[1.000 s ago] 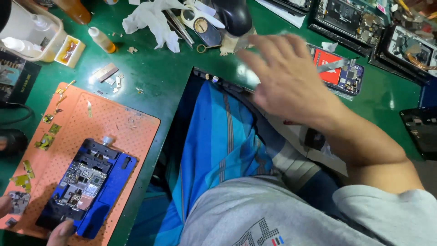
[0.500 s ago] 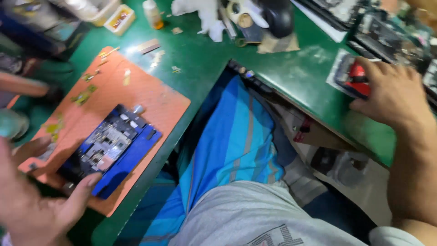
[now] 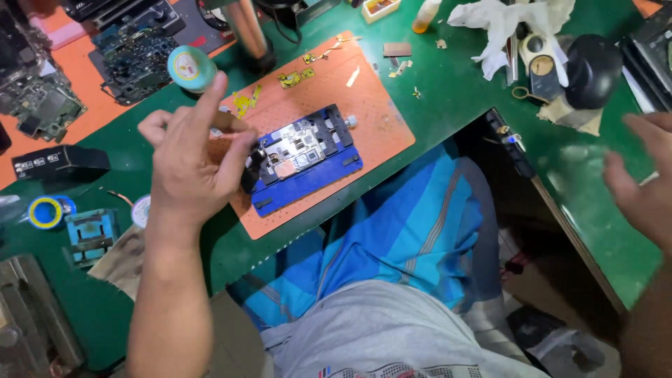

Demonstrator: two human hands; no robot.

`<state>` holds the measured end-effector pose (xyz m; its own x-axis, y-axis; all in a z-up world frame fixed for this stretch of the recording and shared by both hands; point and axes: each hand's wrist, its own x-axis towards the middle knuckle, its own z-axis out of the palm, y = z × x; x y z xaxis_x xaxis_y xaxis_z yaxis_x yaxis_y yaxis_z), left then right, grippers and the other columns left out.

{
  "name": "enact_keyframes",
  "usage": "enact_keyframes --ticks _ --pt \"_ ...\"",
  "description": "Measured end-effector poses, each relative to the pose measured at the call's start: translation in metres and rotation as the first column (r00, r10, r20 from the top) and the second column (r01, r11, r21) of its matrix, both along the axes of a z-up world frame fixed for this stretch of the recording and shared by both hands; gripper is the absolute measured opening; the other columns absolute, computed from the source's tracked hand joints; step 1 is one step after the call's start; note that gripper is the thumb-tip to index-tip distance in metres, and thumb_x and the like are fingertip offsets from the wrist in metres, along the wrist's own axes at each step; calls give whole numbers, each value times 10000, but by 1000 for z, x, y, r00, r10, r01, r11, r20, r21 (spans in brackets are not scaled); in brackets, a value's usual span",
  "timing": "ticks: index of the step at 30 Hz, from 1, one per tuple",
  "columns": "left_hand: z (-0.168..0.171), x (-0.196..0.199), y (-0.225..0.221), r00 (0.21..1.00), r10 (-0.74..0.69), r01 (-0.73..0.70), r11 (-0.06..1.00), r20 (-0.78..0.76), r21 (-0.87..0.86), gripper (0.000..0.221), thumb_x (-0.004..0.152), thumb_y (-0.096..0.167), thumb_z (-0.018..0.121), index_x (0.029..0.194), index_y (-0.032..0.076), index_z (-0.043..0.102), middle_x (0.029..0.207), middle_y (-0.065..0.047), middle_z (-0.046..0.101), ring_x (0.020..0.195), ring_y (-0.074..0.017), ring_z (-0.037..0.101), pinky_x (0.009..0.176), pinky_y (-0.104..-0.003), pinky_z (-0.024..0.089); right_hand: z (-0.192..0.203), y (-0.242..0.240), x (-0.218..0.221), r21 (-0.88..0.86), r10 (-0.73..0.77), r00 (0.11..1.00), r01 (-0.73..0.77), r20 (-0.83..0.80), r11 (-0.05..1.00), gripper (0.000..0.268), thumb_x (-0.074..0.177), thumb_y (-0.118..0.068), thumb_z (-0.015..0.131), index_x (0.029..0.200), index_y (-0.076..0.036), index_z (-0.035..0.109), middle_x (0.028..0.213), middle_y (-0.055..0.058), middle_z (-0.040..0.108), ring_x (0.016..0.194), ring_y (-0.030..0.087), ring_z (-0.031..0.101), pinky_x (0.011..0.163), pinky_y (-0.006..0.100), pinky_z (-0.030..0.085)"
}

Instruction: Repairing a mobile phone motherboard by soldering components and cleaning the board on a repair bench.

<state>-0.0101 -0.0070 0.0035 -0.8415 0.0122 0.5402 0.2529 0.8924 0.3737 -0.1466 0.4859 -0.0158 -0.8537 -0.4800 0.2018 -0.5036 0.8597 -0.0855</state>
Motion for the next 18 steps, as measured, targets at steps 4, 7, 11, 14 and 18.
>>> enact_keyframes --ticks 4,7,11,14,18 --pt "8 -4 4 994 -32 35 999 -106 27 166 892 52 667 1046 39 606 734 -8 584 641 -169 476 744 -339 216 25 -94 -48 183 307 887 -257 -344 949 315 892 -144 690 1196 -60 685 1100 124 632 964 248 565 826 353 431" --pt "10 -5 4 989 -14 14 1000 -147 2 6 876 33 685 875 36 680 703 -31 582 629 -184 485 720 -341 221 27 -141 -85 150 338 907 -308 -252 939 445 839 -223 671 1241 -47 594 1096 185 507 955 332 501 746 430 421" --pt "12 -6 1 988 24 -25 1000 -155 -6 56 878 -16 686 838 23 691 728 -44 620 597 -174 487 707 -323 215 13 -152 -125 -88 422 862 -461 -280 883 99 881 8 597 931 3 682 878 114 643 840 254 585 713 343 467" --pt "7 -5 -4 989 33 -37 999 -142 -24 39 875 -27 698 846 -1 702 773 -65 642 633 -192 521 712 -333 231 40 -127 -122 -292 315 895 -408 -315 865 198 955 163 529 863 7 609 837 97 593 754 185 507 649 299 380" --pt "5 -5 -6 990 39 -42 999 -136 -22 45 888 -45 705 852 -18 699 746 -77 620 620 -212 499 728 -340 242 9 -60 -169 -377 24 915 -189 -402 907 365 1135 90 592 830 21 404 757 123 350 690 216 277 628 385 244"
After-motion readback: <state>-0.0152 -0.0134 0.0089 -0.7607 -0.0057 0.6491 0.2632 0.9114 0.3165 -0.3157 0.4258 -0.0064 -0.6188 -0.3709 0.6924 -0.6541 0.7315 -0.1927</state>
